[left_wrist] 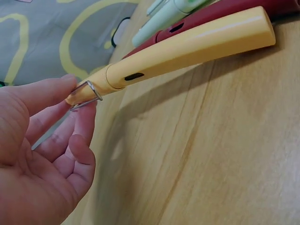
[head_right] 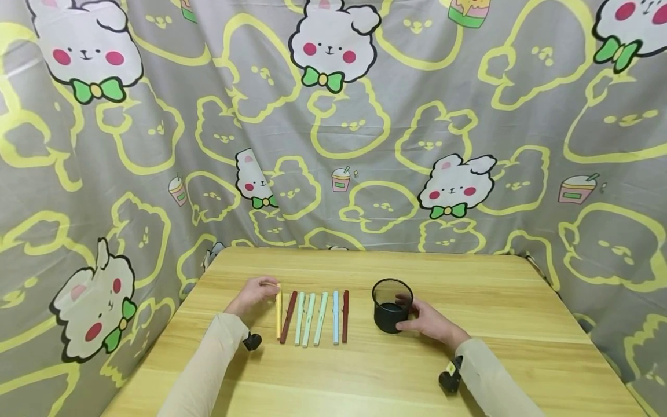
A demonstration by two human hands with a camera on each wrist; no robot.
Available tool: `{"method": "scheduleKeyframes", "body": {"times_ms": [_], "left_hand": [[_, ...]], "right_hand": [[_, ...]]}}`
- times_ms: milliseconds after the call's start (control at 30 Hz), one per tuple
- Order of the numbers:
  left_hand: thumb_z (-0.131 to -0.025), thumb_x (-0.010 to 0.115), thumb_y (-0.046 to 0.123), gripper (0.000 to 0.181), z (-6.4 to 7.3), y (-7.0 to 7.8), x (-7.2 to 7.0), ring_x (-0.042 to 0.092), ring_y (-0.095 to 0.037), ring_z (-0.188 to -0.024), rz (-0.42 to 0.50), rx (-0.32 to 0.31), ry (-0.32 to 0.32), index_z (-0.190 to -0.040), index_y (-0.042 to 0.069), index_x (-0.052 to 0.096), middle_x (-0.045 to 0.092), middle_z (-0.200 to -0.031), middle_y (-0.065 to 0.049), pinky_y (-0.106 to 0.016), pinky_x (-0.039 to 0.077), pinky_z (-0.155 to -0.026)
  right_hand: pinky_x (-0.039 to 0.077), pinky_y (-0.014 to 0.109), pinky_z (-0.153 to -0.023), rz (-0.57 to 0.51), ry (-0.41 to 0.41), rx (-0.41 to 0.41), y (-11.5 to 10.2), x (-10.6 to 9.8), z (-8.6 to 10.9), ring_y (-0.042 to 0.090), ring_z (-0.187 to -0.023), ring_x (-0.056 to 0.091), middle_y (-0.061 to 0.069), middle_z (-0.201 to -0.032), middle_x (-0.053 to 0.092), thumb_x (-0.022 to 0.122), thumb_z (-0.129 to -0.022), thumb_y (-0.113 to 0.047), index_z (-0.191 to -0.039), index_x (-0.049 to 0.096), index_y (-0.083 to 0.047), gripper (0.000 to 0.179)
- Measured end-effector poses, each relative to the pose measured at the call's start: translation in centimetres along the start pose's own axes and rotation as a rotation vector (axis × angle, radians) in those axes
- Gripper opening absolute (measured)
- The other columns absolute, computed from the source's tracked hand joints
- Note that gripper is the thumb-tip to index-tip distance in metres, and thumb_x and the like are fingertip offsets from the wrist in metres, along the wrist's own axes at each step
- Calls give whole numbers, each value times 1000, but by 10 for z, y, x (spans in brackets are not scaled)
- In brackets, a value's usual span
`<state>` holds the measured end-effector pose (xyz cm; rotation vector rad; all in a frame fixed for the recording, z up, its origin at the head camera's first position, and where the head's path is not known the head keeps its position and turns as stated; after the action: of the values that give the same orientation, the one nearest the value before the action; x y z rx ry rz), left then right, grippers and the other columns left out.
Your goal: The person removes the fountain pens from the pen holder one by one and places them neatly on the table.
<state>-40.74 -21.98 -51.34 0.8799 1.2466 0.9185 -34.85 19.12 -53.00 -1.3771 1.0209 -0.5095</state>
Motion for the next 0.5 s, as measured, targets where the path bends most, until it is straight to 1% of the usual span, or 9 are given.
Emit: {"method": "scheduleKeyframes", "body": {"times_ms": [133,267,367,500], "left_hand": [[-89,64,6,28,1,1,4,63,-25,-79,-14,33,-41,-113,-9,60,68,-92,-13,-39,50,-71],[-88,65,5,29,-1,0,7,64,-23,-77,-17,61,-61,-113,-9,60,68,-93,-15,-38,50,-69],[-88,65,5,30,-2,-2,9,64,-21,-78,-11,69,-81,-114,-9,61,68,-96,-16,-36,51,-73],[-89,64,6,30,-2,-2,14,64,-22,-80,-27,92,-117,-115,-9,60,67,-98,-16,-40,51,-80]], "right_hand": [[30,11,-92,0,-4,2,-1,0,1,49,-129,29,32,-141,34,71,-84,-8,-142,30,8,73],[31,11,-92,-6,-7,1,-1,1,1,50,-129,28,32,-141,34,71,-84,-7,-142,30,9,73],[31,11,-92,-6,-9,-2,0,1,0,51,-129,27,33,-140,34,71,-84,-7,-142,29,9,73],[31,11,-93,6,-7,-4,2,0,-1,50,-129,27,33,-141,34,71,-84,-9,-142,29,10,74]]}}
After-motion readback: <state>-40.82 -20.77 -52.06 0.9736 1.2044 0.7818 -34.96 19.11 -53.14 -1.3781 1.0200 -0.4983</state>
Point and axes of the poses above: each hand's wrist, its own z-axis away from the middle knuckle, its own x-axis out of the palm, y = z × x, the point moved 10 cm from there along -z, towards the middle knuckle
